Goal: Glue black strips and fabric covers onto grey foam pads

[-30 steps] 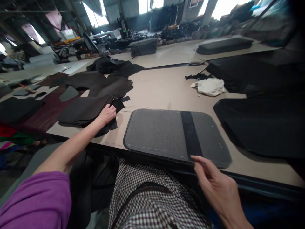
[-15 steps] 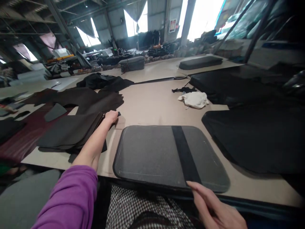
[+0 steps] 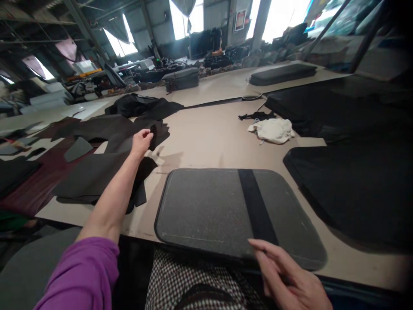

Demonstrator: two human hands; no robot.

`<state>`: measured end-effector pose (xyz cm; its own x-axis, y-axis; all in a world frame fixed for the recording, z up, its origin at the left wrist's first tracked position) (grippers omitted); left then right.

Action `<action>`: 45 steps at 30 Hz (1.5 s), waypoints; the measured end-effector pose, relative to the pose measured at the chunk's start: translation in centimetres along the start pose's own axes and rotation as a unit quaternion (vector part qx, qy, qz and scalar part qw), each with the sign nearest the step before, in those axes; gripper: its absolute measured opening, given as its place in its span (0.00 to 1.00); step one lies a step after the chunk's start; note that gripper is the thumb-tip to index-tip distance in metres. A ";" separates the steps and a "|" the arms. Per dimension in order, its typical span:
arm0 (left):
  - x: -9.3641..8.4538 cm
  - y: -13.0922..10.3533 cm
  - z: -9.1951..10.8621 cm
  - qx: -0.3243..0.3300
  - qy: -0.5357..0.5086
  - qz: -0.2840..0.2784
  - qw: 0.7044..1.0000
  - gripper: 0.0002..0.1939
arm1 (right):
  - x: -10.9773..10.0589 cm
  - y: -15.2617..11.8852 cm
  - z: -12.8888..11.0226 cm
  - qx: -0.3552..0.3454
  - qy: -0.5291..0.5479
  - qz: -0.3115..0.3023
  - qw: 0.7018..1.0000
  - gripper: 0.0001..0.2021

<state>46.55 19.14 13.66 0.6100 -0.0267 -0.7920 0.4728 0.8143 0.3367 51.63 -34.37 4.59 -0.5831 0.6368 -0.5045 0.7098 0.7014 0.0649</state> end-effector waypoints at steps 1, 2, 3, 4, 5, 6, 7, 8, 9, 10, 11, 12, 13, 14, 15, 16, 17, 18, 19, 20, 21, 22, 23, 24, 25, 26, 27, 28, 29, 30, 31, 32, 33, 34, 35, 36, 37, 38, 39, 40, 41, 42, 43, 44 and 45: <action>-1.2 -0.8 0.6 0.006 -0.082 0.008 0.997 0.18 | 0.3 0.3 -0.5 0.034 0.038 -0.033 0.998 0.20; -2.5 -2.0 1.4 0.017 -0.181 0.007 0.983 0.18 | 0.7 0.5 -1.1 0.064 0.080 -0.067 0.992 0.23; -3.6 -3.6 2.3 0.031 -0.282 -0.002 0.959 0.17 | 1.2 0.8 -1.8 0.085 0.126 -0.104 0.983 0.24; -4.8 -5.6 3.3 0.049 -0.371 -0.017 0.927 0.17 | 1.8 1.0 -2.7 0.094 0.175 -0.141 0.970 0.25; -5.8 -8.0 4.4 0.069 -0.422 -0.039 0.903 0.17 | 2.4 1.2 -3.7 0.093 0.225 -0.174 0.954 0.24; -6.9 -10.7 5.5 0.091 -0.436 -0.055 0.894 0.16 | 3.0 1.4 -4.8 0.083 0.272 -0.206 0.936 0.23; -7.8 -13.5 6.5 0.111 -0.427 -0.067 0.895 0.14 | 3.7 1.5 -5.9 0.074 0.318 -0.234 0.916 0.23; -8.6 -16.5 7.5 0.135 -0.404 -0.075 0.901 0.12 | 4.4 1.5 -6.9 0.069 0.364 -0.260 0.892 0.24; -9.3 -19.4 8.4 0.166 -0.372 -0.090 0.909 0.11 | 5.1 1.5 -7.8 0.071 0.410 -0.282 0.864 0.26; -9.7 -22.2 9.3 0.209 -0.330 -0.123 0.912 0.12 | 5.7 1.4 -8.6 0.084 0.455 -0.297 0.835 0.28; -10.0 -24.9 10.1 0.262 -0.287 -0.164 0.907 0.13 | 6.4 1.4 -9.1 0.105 0.495 -0.307 0.806 0.31; -10.1 -27.4 10.7 0.315 -0.248 -0.210 0.892 0.14 | 6.9 1.3 -9.5 0.131 0.527 -0.313 0.779 0.33; -10.0 -29.7 11.1 0.366 -0.214 -0.256 0.869 0.15 | 7.3 1.2 -9.6 0.158 0.549 -0.314 0.758 0.35; -9.7 -31.8 11.4 0.412 -0.187 -0.294 0.842 0.16 | 7.6 1.1 -9.6 0.180 0.559 -0.313 0.746 0.35; -9.3 -33.6 11.5 0.451 -0.166 -0.321 0.816 0.16 | 7.7 1.0 -9.4 0.195 0.563 -0.306 0.743 0.32; -8.9 -35.2 11.6 0.483 -0.153 -0.339 0.793 0.17 | 7.8 0.9 -9.1 0.202 0.562 -0.296 0.746 0.28; -8.5 -36.6 11.5 0.507 -0.147 -0.351 0.773 0.17 | 7.8 0.8 -8.8 0.204 0.561 -0.280 0.752 0.24; -8.1 -37.7 11.4 0.526 -0.150 -0.359 0.756 0.17 | 7.7 0.7 -8.4 0.205 0.560 -0.263 0.759 0.22; -7.8 -38.6 11.2 0.535 -0.160 -0.369 0.743 0.17 | 7.6 0.5 -8.0 0.204 0.558 -0.245 0.766 0.21; -7.5 -39.4 11.0 0.535 -0.174 -0.384 0.732 0.16 | 7.5 0.4 -7.7 0.203 0.556 -0.231 0.772 0.21; -7.3 -39.8 10.9 0.527 -0.192 -0.403 0.724 0.16 | 7.5 0.3 -7.4 0.204 0.552 -0.224 0.777 0.21; -7.2 -40.1 10.7 0.510 -0.210 -0.424 0.718 0.17 | 7.4 0.2 -7.2 0.204 0.546 -0.221 0.782 0.20; -7.2 -40.1 10.5 0.489 -0.231 -0.448 0.712 0.18 | 7.5 0.1 -7.0 0.203 0.537 -0.219 0.789 0.20; -7.2 -40.0 10.3 0.461 -0.254 -0.476 0.705 0.18 | 7.5 0.0 -6.9 0.200 0.527 -0.215 0.798 0.19; -7.2 -39.7 10.0 0.425 -0.279 -0.506 0.697 0.18 | 7.5 -0.1 -6.7 0.198 0.518 -0.207 0.806 0.19; -7.1 -39.3 9.6 0.379 -0.304 -0.534 0.692 0.17 | 7.5 -0.1 -6.6 0.195 0.509 -0.195 0.815 0.18; -7.0 -38.8 9.2 0.319 -0.324 -0.554 0.698 0.14 | 7.5 -0.1 -6.4 0.191 0.502 -0.180 0.824 0.18; -6.7 -38.2 8.6 0.242 -0.340 -0.559 0.716 0.10 | 7.5 -0.2 -6.3 0.188 0.494 -0.164 0.833 0.18; -6.3 -37.5 7.9 0.151 -0.354 -0.547 0.743 0.09 | 7.4 -0.2 -6.1 0.184 0.486 -0.151 0.841 0.18; -5.9 -36.8 7.1 0.052 -0.371 -0.522 0.766 0.12 | 7.4 -0.3 -6.0 0.179 0.476 -0.141 0.849 0.19; -5.4 -36.1 6.4 -0.041 -0.393 -0.492 0.776 0.16 | 7.4 -0.3 -5.9 0.171 0.463 -0.134 0.859 0.19; -4.9 -35.5 5.9 -0.122 -0.421 -0.468 0.767 0.20 | 7.4 -0.4 -5.8 0.162 0.448 -0.133 0.869 0.19; -4.3 -35.0 5.5 -0.184 -0.453 -0.456 0.744 0.23 | 7.4 -0.4 -5.8 0.151 0.430 -0.136 0.879 0.18; -3.8 -34.5 5.4 -0.226 -0.481 -0.455 0.715 0.25 | 7.4 -0.4 -5.8 0.140 0.410 -0.141 0.890 0.17; -3.2 -34.0 5.5 -0.250 -0.500 -0.460 0.690 0.26 | 7.5 -0.4 -5.9 0.128 0.388 -0.148 0.901 0.16; -2.7 -33.5 5.6 -0.263 -0.507 -0.464 0.677 0.26 | 7.5 -0.4 -6.0 0.118 0.366 -0.156 0.910 0.16; -2.3 -32.9 5.8 -0.267 -0.504 -0.466 0.677 0.25 | 7.6 -0.4 -6.1 0.109 0.347 -0.163 0.917 0.16; -1.9 -32.1 6.0 -0.262 -0.494 -0.466 0.686 0.24 | 7.7 -0.5 -6.1 0.102 0.334 -0.168 0.922 0.16; -1.6 -31.3 6.1 -0.250 -0.481 -0.463 0.702 0.23 | 7.8 -0.5 -6.0 0.095 0.326 -0.169 0.925 0.17; -1.3 -30.4 6.1 -0.232 -0.465 -0.456 0.722 0.22 | 7.9 -0.6 -5.8 0.090 0.322 -0.167 0.927 0.17; -1.0 -29.3 6.0 -0.211 -0.448 -0.450 0.744 0.21 | 8.0 -0.7 -5.5 0.087 0.319 -0.161 0.930 0.19; -0.6 -28.1 5.9 -0.186 -0.426 -0.445 0.765 0.21 | 8.1 -0.8 -5.2 0.084 0.310 -0.151 0.935 0.20; -0.1 -26.9 5.6 -0.159 -0.403 -0.440 0.787 0.20 | 8.2 -0.9 -4.8 0.082 0.291 -0.137 0.943 0.22; 0.4 -25.5 5.2 -0.130 -0.377 -0.433 0.809 0.20 | 8.3 -1.0 -4.4 0.080 0.263 -0.123 0.954 0.24; 1.1 -24.1 4.8 -0.100 -0.349 -0.423 0.830 0.20 | 8.3 -1.1 -4.1 0.077 0.230 -0.112 0.964 0.25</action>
<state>38.88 -3.33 7.17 0.3668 -0.9106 -0.1905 0.8474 0.4115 -0.3356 44.40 -28.54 3.83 -0.8166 0.5747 -0.0536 0.5757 0.8042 -0.1478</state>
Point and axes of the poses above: each hand's wrist, its own y-axis towards the middle knuckle, its own x-axis out of the palm, z = x × y, the point moved 2 cm from there along y, towards the middle knuckle, and after that the axes turned 7 degrees about -y, right-handed, at the moved point
